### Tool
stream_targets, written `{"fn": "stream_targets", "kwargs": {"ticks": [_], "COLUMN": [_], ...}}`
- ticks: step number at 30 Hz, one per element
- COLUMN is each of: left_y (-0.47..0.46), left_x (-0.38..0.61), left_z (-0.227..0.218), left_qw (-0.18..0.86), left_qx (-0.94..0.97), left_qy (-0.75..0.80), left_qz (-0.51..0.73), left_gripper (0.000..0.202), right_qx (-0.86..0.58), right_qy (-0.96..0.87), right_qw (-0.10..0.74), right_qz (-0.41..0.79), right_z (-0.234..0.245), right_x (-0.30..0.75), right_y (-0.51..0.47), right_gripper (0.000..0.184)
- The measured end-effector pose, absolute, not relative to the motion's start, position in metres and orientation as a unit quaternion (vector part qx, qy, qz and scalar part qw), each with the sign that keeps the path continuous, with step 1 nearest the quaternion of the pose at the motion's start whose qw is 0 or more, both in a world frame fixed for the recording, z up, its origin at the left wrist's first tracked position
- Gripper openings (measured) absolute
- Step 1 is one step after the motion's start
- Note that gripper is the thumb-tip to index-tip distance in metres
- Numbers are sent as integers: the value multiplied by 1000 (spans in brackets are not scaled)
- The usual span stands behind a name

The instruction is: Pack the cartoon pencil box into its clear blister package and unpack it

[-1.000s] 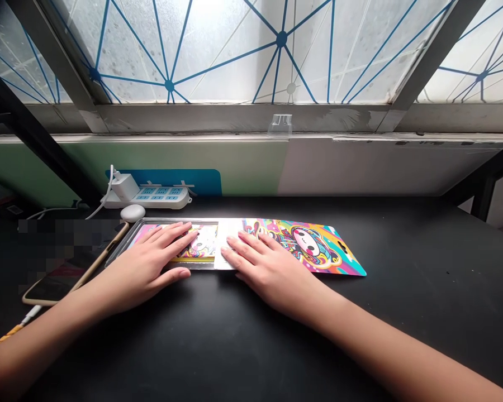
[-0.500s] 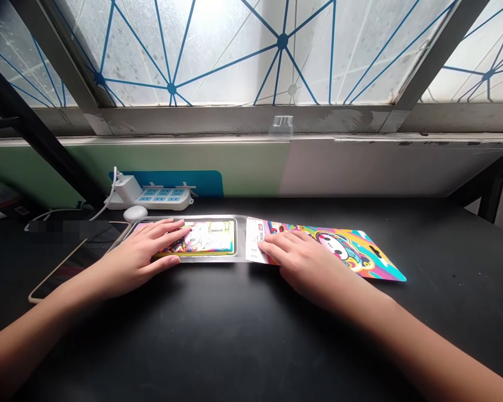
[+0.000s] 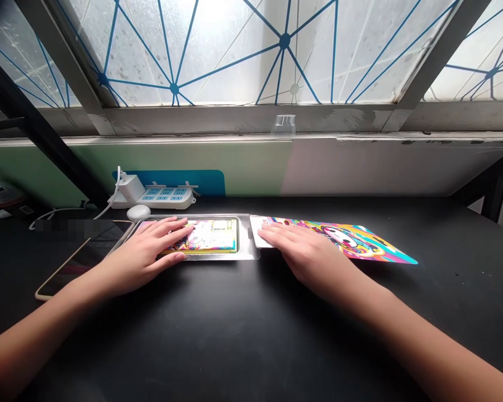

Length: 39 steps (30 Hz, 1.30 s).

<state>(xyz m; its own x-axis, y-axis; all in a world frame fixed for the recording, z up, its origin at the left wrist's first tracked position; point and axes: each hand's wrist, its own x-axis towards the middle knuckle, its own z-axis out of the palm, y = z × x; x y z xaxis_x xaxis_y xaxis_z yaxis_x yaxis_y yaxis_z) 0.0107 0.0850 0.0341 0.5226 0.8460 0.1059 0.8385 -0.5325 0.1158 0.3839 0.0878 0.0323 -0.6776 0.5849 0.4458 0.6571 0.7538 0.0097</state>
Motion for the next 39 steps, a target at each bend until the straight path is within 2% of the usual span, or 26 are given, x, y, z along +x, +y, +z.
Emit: {"fn": "stream_targets", "kwargs": {"ticks": [4, 7, 11, 14, 16, 20, 24, 29, 31, 35, 39], "left_y": [84, 87, 96, 101, 104, 104, 100, 94, 93, 91, 90], "left_x": [14, 20, 35, 51, 60, 65, 61, 59, 60, 63, 67], "left_z": [33, 34, 44, 53, 55, 46, 34, 33, 31, 28, 29], "left_qw": [38, 50, 87, 94, 86, 67, 21, -15, -36, -70, -83], "left_qx": [865, 866, 877, 881, 885, 889, 895, 908, 909, 906, 903], "left_qy": [494, 492, 470, 462, 456, 446, 429, 406, 403, 404, 406], "left_qz": [81, 77, 51, 32, 34, 80, 122, 100, 100, 106, 112], "left_gripper": [58, 57, 52, 51, 52, 49, 44, 62, 65, 53, 49], "right_qx": [-321, -268, -157, -145, -119, -156, -194, -195, -194, -185, -185], "right_qy": [-907, -930, -957, -944, -949, -974, -968, -960, -958, -955, -953], "right_qw": [244, 209, 164, 206, 198, 137, 153, 143, 132, 130, 132], "right_qz": [-124, -141, -178, -216, -216, -91, 38, 137, 166, 191, 199], "right_z": [52, 58, 45, 27, 20, 18, 14, 14, 17, 19, 16], "right_x": [378, 351, 299, 265, 248, 225, 217, 225, 229, 231, 228], "right_y": [68, 31, -22, -38, -31, 6, 33, 36, 37, 40, 44], "right_gripper": [46, 49, 42, 33, 32, 42, 48, 45, 43, 43, 39]}}
